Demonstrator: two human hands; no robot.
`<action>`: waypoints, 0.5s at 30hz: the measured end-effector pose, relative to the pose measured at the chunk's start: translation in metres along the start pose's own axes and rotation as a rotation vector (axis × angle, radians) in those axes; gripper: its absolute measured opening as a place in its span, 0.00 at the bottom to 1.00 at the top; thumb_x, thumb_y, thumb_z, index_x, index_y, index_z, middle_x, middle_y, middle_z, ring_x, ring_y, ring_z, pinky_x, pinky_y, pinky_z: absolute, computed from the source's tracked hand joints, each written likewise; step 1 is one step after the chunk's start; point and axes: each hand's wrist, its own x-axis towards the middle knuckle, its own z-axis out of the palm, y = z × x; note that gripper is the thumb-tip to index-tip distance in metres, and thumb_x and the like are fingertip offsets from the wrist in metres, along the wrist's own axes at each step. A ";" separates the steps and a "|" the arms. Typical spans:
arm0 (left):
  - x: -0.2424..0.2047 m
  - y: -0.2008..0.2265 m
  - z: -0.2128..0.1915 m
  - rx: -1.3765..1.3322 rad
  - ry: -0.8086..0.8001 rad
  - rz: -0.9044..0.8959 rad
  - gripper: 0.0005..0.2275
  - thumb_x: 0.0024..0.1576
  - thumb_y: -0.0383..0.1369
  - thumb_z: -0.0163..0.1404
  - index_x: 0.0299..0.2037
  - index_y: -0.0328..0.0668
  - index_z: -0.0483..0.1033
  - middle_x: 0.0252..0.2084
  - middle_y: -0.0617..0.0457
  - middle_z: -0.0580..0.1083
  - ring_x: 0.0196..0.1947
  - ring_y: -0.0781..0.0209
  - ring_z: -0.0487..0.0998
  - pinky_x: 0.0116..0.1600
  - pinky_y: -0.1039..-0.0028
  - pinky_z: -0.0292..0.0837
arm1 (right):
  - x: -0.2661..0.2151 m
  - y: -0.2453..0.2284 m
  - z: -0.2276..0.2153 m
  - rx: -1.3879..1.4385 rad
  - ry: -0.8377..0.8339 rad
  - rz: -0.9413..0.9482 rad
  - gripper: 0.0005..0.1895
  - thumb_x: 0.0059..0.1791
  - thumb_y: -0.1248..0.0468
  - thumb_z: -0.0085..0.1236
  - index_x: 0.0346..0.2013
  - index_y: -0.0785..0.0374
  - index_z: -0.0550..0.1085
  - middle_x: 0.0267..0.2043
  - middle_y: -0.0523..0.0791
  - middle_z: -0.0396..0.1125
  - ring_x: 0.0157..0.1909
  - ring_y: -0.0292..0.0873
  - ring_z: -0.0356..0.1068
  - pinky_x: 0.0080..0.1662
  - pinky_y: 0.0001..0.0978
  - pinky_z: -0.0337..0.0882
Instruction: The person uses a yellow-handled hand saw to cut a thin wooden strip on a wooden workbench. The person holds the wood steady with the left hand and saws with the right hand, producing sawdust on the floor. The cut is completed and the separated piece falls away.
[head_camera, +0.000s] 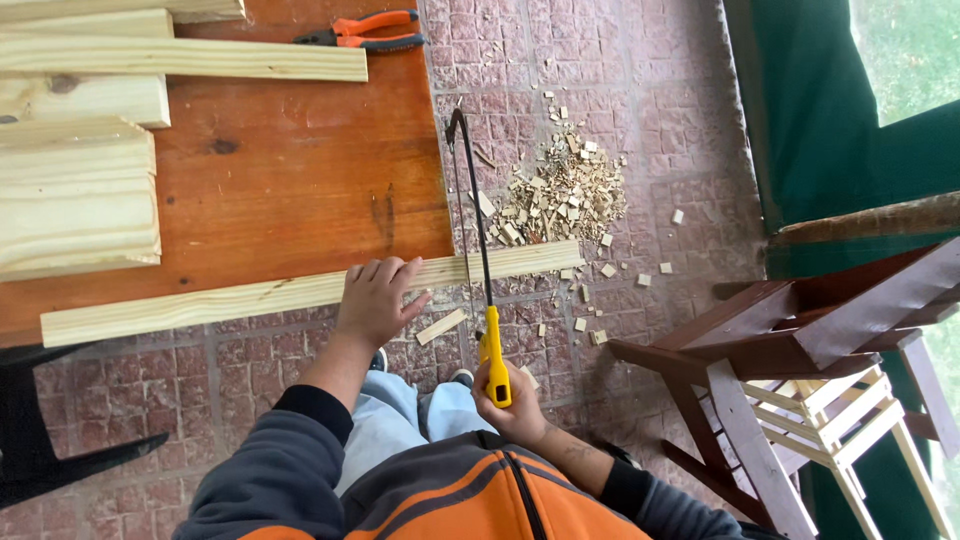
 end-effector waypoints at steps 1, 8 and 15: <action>-0.004 -0.001 0.012 -0.002 -0.003 -0.004 0.27 0.61 0.53 0.48 0.64 0.45 0.71 0.49 0.54 0.73 0.45 0.52 0.73 0.47 0.60 0.63 | -0.003 0.016 0.000 0.001 -0.003 0.004 0.05 0.43 0.68 0.57 0.30 0.55 0.70 0.31 0.40 0.68 0.31 0.39 0.67 0.38 0.34 0.70; -0.014 -0.003 0.022 0.070 0.049 -0.041 0.20 0.62 0.50 0.42 0.61 0.55 0.70 0.36 0.52 0.74 0.38 0.49 0.81 0.47 0.59 0.72 | -0.007 0.040 0.002 0.221 0.024 -0.086 0.05 0.45 0.66 0.64 0.29 0.64 0.76 0.30 0.49 0.69 0.30 0.48 0.70 0.33 0.41 0.68; -0.014 -0.029 0.024 -0.056 0.124 -0.142 0.15 0.55 0.52 0.56 0.53 0.76 0.79 0.43 0.65 0.68 0.50 0.58 0.71 0.57 0.59 0.59 | -0.008 0.036 0.001 0.275 0.023 -0.101 0.06 0.46 0.64 0.63 0.29 0.64 0.76 0.31 0.50 0.70 0.31 0.48 0.71 0.34 0.42 0.69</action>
